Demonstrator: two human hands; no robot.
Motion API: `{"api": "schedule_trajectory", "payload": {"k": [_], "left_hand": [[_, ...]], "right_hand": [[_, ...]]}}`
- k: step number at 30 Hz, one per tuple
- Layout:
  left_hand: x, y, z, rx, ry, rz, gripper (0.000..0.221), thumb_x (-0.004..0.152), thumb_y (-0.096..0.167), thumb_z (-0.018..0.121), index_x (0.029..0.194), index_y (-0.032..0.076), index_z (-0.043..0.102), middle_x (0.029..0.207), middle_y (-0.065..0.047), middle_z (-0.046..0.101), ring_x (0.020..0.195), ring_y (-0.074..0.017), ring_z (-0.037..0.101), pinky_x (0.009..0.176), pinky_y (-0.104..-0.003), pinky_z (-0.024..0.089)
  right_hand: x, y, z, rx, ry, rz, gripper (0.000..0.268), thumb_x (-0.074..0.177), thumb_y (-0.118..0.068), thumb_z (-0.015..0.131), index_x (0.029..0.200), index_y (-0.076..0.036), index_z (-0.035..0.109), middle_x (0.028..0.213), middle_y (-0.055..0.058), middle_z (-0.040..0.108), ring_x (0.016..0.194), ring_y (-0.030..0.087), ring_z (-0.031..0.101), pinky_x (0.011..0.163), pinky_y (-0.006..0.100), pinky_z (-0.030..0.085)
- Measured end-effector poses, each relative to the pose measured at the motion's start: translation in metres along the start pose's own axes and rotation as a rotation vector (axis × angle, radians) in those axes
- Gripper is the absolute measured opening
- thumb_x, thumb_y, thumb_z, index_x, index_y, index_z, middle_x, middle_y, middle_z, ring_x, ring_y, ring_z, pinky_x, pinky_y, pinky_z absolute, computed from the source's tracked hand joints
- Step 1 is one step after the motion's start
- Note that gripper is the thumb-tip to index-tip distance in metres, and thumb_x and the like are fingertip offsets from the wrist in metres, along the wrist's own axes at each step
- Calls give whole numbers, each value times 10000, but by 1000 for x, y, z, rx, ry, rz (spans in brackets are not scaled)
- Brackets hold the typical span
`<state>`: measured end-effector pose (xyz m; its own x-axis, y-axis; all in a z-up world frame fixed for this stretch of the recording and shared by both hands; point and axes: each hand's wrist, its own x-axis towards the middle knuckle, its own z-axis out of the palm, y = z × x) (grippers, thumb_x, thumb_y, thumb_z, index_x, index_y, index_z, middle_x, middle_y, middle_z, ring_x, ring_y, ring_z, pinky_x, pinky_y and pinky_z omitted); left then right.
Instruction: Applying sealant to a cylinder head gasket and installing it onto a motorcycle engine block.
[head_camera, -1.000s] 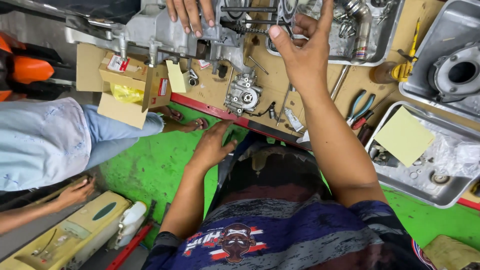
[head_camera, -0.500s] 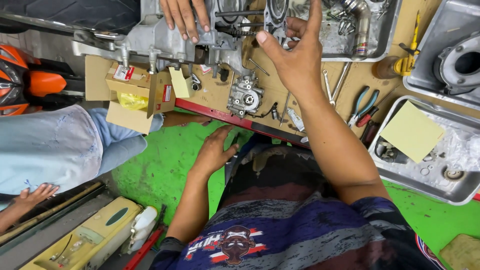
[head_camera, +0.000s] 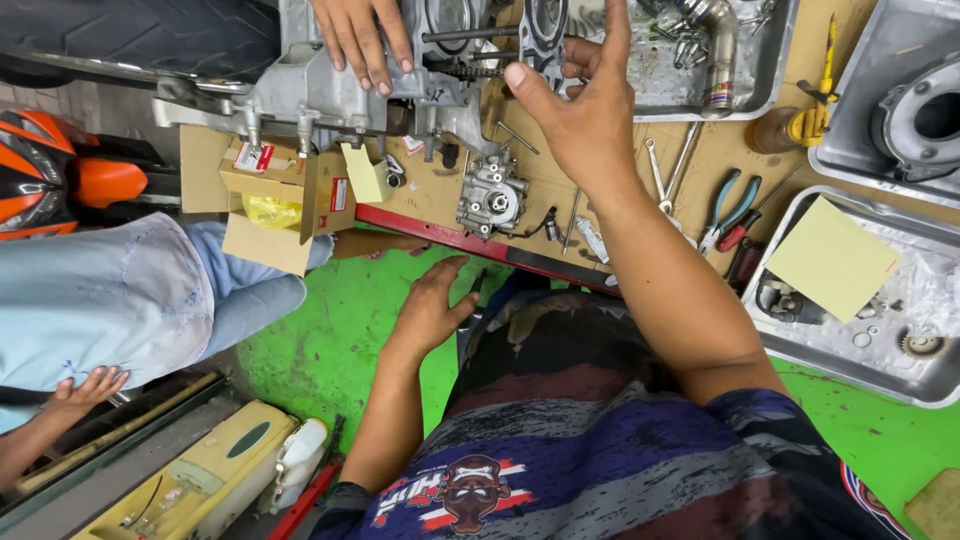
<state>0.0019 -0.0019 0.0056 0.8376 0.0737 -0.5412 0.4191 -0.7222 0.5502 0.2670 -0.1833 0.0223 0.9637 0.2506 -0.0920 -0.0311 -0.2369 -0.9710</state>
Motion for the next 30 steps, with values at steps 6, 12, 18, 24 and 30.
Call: {"api": "schedule_trajectory", "payload": {"k": [6,12,18,24,30], "left_hand": [[-1,4,-1,-3,5,2,618,958,320,653,1477,38,474,1479,-224,539,1362,-409,502,1075,-514,417],[-1,5,-2,-5,1,-11,617,959,313,655,1483,43,473,1487,-218,533,1368,-402,501,1082,-509,420],[-1,-3,3,-11,35,29,615,956,312,658,1476,35,482,1474,-227,543,1363,-404,507,1082,-503,421],[-1,-1,1,-15,28,20,612,958,311,661,1474,36,481,1475,-222,542,1350,-405,515,1063,-503,434],[-2,1,0,-2,24,12,612,960,327,651,1478,51,479,1470,-224,544,1352,-411,509,1057,-516,432]], "right_hand": [[-1,-8,-1,8,-21,15,1051,1016,-595,830,1626,-291,30,1426,145,669,1214,196,643,904,314,532],[1,-7,0,1,-21,38,1064,1009,-527,867,1632,-300,36,1351,105,670,1180,194,633,914,322,521],[5,-6,-1,-1,-6,30,1059,992,-586,860,1634,-299,68,1262,56,699,1092,151,632,914,305,523],[8,-6,-1,-10,-11,46,1069,985,-583,868,1629,-284,70,1265,78,706,1124,187,653,949,332,547],[11,-2,1,-16,-15,31,1052,999,-560,877,1637,-319,76,1182,49,704,1053,163,647,942,327,539]]}}
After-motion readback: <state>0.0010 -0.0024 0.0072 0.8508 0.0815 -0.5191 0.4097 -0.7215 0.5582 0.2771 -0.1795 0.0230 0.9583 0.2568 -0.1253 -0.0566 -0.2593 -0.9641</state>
